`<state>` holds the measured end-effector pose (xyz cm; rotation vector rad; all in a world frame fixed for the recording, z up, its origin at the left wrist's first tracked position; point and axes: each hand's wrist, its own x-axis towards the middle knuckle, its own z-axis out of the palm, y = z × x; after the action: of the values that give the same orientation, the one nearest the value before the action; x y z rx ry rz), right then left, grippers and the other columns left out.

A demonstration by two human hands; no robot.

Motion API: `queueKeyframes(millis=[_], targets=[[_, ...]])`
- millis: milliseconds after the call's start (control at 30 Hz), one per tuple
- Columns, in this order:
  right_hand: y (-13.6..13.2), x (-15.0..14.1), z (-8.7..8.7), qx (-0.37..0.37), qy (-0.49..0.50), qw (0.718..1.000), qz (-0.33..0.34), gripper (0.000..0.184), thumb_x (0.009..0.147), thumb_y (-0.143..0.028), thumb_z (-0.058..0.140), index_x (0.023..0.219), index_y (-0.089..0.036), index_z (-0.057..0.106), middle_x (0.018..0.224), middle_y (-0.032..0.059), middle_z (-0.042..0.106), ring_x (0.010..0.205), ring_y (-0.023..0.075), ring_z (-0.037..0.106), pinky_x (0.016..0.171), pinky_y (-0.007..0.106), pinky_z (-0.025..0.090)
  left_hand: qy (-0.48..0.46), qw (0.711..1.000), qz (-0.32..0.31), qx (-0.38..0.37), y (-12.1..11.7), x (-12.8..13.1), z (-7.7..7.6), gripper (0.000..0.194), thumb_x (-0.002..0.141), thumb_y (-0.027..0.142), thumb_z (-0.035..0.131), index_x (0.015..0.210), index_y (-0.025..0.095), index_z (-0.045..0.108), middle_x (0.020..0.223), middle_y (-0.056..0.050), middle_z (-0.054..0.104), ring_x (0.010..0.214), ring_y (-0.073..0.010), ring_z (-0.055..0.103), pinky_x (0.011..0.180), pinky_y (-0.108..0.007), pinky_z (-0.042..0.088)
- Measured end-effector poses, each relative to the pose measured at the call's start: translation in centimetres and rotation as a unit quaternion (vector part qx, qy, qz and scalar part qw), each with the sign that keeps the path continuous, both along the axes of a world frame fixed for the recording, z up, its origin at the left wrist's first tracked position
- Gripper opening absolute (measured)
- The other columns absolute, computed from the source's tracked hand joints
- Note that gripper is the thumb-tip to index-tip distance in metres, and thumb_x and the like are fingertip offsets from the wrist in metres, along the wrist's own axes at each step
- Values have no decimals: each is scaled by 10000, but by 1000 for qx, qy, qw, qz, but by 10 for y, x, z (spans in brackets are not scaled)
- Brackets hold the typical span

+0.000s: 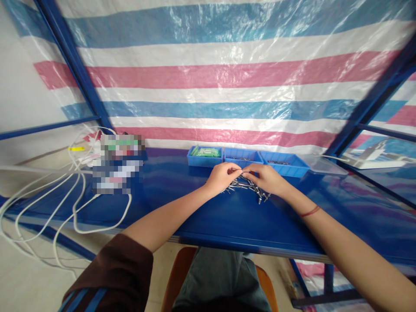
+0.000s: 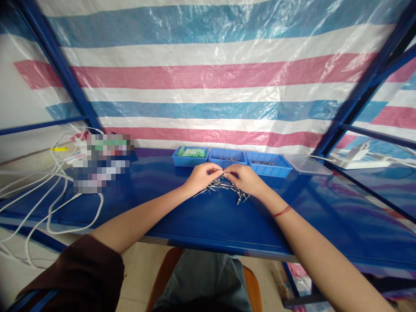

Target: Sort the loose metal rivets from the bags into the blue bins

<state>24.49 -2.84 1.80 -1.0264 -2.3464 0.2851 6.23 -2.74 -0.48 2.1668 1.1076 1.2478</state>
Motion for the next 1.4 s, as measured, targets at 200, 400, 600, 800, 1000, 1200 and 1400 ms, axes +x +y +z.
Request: queueKeyframes(millis=[200, 400, 600, 800, 1000, 1200, 1400], targets=[[1, -4, -3, -67, 110, 991, -26, 367, 823, -480, 520, 844, -157, 693, 838, 75, 709, 759, 211, 629, 699, 325, 473, -157, 986, -7, -55, 6, 5, -3, 201, 771, 314, 635, 886, 149, 639, 843, -56, 693, 802, -156, 641, 768, -284, 484], [4, -5, -5, -109, 167, 980, -15, 440, 747, -572, 576, 815, -154, 696, 812, 76, 702, 778, 223, 623, 745, 352, 477, -193, 980, -33, -38, 9, 5, -3, 173, 785, 311, 618, 846, 150, 633, 853, -45, 680, 813, -149, 625, 786, -284, 475], [-1, -10, -2, -127, 187, 974, -11, 428, 767, -570, 549, 812, -162, 671, 792, 63, 679, 763, 201, 604, 731, 344, 473, -192, 980, -43, -14, 7, 5, -1, 165, 812, 314, 589, 862, 164, 637, 878, -35, 673, 823, -144, 612, 770, -270, 465], [1, -9, -2, -110, 253, 960, -47, 410, 722, -563, 610, 806, -163, 647, 767, 59, 671, 691, 175, 589, 657, 316, 474, -180, 983, -30, -7, 6, 3, 1, 129, 811, 268, 587, 874, 169, 641, 910, -38, 671, 832, -142, 607, 746, -260, 462], [-5, -9, 1, -11, 217, 973, -74, 343, 800, -504, 550, 802, -176, 647, 788, 57, 676, 709, 178, 596, 649, 298, 457, -138, 990, -10, -14, 8, 3, 0, 136, 821, 261, 574, 878, 163, 648, 929, -48, 662, 877, -149, 603, 784, -272, 473], [-4, 2, 8, 45, 135, 982, -123, 395, 854, -498, 459, 687, -181, 625, 680, 41, 655, 595, 157, 553, 579, 280, 419, -20, 1000, 11, -9, 6, 1, 0, 190, 852, 288, 536, 962, 176, 644, 963, -60, 649, 918, -161, 588, 840, -299, 469], [25, 52, 5, 126, 166, 926, -314, 348, 839, -449, 461, 754, -173, 655, 714, 80, 674, 679, 222, 613, 639, 319, 432, 232, 971, 21, 51, -5, -5, -2, 362, 836, 502, 507, 1096, 275, 614, 1092, -56, 593, 1079, -255, 498, 910, -426, 384]])
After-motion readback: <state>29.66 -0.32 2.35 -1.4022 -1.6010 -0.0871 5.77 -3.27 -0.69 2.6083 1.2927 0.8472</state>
